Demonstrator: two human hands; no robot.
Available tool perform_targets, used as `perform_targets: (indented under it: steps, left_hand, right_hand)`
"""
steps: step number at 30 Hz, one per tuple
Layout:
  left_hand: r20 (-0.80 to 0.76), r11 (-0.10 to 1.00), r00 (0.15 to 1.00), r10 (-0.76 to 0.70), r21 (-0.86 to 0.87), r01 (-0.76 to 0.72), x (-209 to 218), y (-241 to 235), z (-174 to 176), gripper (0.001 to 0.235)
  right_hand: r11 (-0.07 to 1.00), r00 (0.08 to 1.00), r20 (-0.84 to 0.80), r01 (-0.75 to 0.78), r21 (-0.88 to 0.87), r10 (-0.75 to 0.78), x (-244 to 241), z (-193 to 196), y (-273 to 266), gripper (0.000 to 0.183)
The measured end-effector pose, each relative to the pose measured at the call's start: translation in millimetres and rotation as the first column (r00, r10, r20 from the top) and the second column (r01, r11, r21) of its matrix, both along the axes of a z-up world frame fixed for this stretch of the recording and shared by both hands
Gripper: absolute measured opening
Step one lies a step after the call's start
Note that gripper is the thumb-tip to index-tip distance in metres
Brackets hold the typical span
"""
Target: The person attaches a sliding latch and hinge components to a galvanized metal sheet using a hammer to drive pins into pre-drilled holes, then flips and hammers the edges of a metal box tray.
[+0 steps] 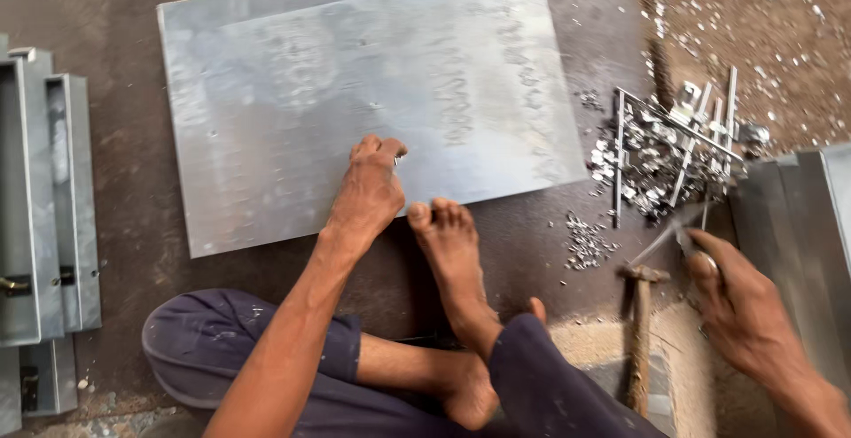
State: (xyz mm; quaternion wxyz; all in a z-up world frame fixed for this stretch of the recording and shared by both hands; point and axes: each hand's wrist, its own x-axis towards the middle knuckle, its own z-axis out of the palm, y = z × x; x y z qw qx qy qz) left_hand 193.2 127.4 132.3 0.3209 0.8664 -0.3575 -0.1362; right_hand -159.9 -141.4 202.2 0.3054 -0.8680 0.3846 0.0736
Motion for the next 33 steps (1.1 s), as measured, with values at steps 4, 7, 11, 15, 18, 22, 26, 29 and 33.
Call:
perform_targets:
  steps: [4,7,11,15,18,22,26,29,33]
  left_hand:
    - [0.169,0.978,0.981,0.095,-0.199,-0.061,17.5,27.9,8.1,0.051]
    - [0.043,0.951,0.952,0.304,-0.071,-0.3,23.6,51.3,18.9,0.03]
    - [-0.167,0.98,0.966,0.2,0.021,-0.199,23.1,61.9,14.6,0.035]
    - [-0.035,0.965,0.989,0.143,-0.217,-0.147,25.7,67.5,-10.2,0.027]
    - [-0.337,0.916,0.906,0.254,-0.216,-0.337,28.5,66.4,-10.5,0.021]
    - [-0.274,0.919,0.948,0.164,-0.307,-0.248,16.2,61.9,6.2,0.019]
    - [-0.195,0.929,0.979,0.053,-0.35,-0.12,12.1,58.6,15.3,0.017]
    - [-0.099,0.961,0.995,0.032,-0.27,-0.058,12.6,58.0,17.5,0.014]
    - [-0.117,0.962,0.993,-0.025,-0.274,-0.008,8.7,52.3,18.3,0.015]
  right_hand:
    - [0.941,0.953,0.157,0.213,0.264,-0.259,103.3,-15.8,55.9,0.043]
    - [0.792,0.872,0.286,0.168,0.587,-0.397,171.3,-56.5,83.4,0.048]
    - [0.592,0.855,0.229,0.109,0.798,-0.466,191.5,-85.2,102.2,0.027]
    - [0.627,0.79,0.342,0.069,0.776,-0.509,181.5,-80.3,117.6,0.024]
    - [0.699,0.76,0.424,0.055,0.713,-0.492,183.0,-63.9,133.2,0.026]
    - [0.752,0.745,0.518,-0.034,0.658,-0.42,193.2,-47.8,149.7,0.026]
    - [0.755,0.736,0.543,-0.067,0.652,-0.404,198.1,-41.1,157.5,0.026]
    - [0.75,0.757,0.526,-0.072,0.657,-0.388,196.5,-43.1,151.8,0.026]
    - [0.651,0.789,0.432,-0.053,0.758,-0.438,189.3,-52.8,149.0,0.022]
